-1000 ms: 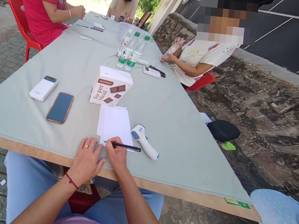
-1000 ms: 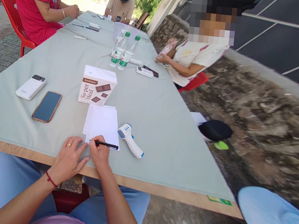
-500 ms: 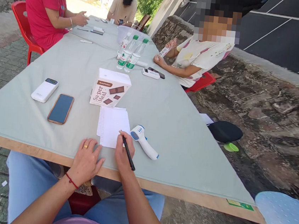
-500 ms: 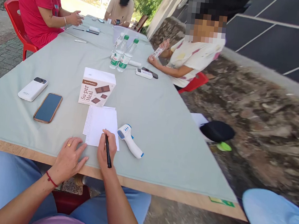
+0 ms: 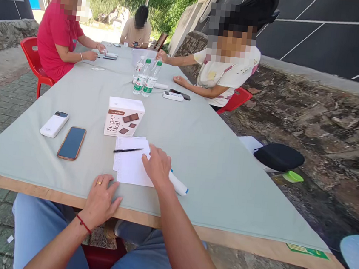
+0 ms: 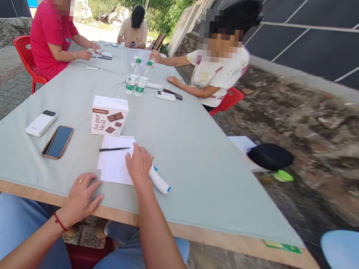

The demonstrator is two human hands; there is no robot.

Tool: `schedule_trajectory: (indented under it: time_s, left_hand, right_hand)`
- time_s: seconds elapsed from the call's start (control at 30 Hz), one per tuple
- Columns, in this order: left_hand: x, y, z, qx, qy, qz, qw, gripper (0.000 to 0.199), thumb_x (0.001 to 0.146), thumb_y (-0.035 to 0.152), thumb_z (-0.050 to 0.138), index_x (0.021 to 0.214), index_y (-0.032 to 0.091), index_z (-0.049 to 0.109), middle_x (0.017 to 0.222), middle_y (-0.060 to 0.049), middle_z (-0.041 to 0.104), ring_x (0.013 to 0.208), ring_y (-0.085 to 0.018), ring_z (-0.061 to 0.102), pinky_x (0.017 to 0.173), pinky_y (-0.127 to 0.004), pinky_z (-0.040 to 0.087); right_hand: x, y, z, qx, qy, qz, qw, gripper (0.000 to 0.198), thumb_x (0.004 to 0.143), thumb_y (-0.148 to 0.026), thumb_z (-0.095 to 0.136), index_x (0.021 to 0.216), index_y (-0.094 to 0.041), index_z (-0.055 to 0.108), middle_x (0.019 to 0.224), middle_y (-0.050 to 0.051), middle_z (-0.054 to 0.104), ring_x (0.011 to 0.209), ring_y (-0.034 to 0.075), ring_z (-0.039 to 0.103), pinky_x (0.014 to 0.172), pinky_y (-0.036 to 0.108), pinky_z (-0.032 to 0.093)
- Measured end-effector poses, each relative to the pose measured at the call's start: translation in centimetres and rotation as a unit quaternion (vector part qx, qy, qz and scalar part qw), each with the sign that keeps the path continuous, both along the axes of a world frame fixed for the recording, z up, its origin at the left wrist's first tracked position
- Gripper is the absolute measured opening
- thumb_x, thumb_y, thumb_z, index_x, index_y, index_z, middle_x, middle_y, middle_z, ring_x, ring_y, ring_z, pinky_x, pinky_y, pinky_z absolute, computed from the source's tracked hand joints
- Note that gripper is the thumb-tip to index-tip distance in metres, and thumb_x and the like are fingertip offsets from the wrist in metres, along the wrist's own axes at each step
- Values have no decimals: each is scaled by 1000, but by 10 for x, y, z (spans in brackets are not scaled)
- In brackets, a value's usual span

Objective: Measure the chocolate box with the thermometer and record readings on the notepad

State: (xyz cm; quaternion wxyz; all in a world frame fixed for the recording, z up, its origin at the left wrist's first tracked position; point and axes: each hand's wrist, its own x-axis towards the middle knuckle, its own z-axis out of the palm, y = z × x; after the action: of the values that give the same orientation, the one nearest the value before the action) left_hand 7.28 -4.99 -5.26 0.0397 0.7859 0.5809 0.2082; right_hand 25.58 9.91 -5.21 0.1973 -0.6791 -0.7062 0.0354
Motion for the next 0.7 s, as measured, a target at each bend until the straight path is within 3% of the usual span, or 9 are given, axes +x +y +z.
schedule_trajectory:
  time_s: [0.07,0.13,0.23,0.33,0.4,0.47,0.53,0.6,0.7]
  left_hand:
    - [-1,-1,1,-4,-3,-7,1000,28,84,26,61,111,18,58,113,-12,53,106,-27,50,96,-48,47]
    - [0,-4,0,-2,-11,-7,1000,29,83,25,61,111,19,58,113,-12,53,107,-27,51,95,-48,47]
    - [-4,0,-5,-9,-68,-10,998,27,82,24,63,108,21,58,113,-11,54,108,-27,52,95,-49,47]
    - [-19,33,-4,-33,-197,2,980,30,82,28,63,110,21,55,113,-10,56,108,-25,55,95,-46,47]
    - [-34,74,5,-38,-295,60,953,39,81,36,65,114,20,52,116,-11,56,112,-26,55,98,-47,45]
    - [-47,123,21,-44,-397,138,907,60,73,42,73,122,18,47,130,-16,50,126,-31,47,103,-49,40]
    - [-57,168,37,-77,-465,154,868,83,63,44,82,130,17,40,143,-20,40,137,-35,36,107,-50,36]
    - [-62,201,46,-123,-519,115,838,98,55,38,88,135,19,34,142,-20,44,135,-35,39,106,-51,36]
    - [-63,225,46,-167,-566,-15,807,96,49,30,88,131,20,38,128,-13,58,118,-30,55,100,-50,44]
  right_hand:
    - [27,-9,-5,12,8,-60,998,53,81,-37,62,129,-16,52,119,19,59,109,34,53,83,42,38]
    - [54,-17,-13,-42,1,-99,994,60,77,-49,66,125,-14,55,118,22,58,107,36,53,77,41,39]
    - [80,-25,-26,-120,1,-52,991,42,79,-52,61,102,-17,64,100,17,64,95,32,58,68,35,39]
    - [87,-26,-33,-117,53,-32,991,31,80,-47,58,90,-19,65,89,14,67,82,28,61,62,33,38]
    - [82,-27,-30,-98,147,-42,983,32,76,-47,60,91,-19,66,88,12,69,78,26,62,61,32,39]
    - [71,-32,-22,-60,274,-37,959,39,71,-49,63,95,-19,66,92,11,71,79,26,63,63,33,43]
    - [55,-42,-10,-21,395,-17,918,46,67,-53,65,98,-19,66,94,10,72,80,25,63,66,33,46]
    - [36,-58,1,-15,485,10,874,46,67,-55,66,95,-18,66,85,8,72,76,23,62,64,32,47]
    - [10,-82,9,-67,568,38,819,39,71,-56,64,82,-18,63,66,4,66,61,19,58,55,29,44]
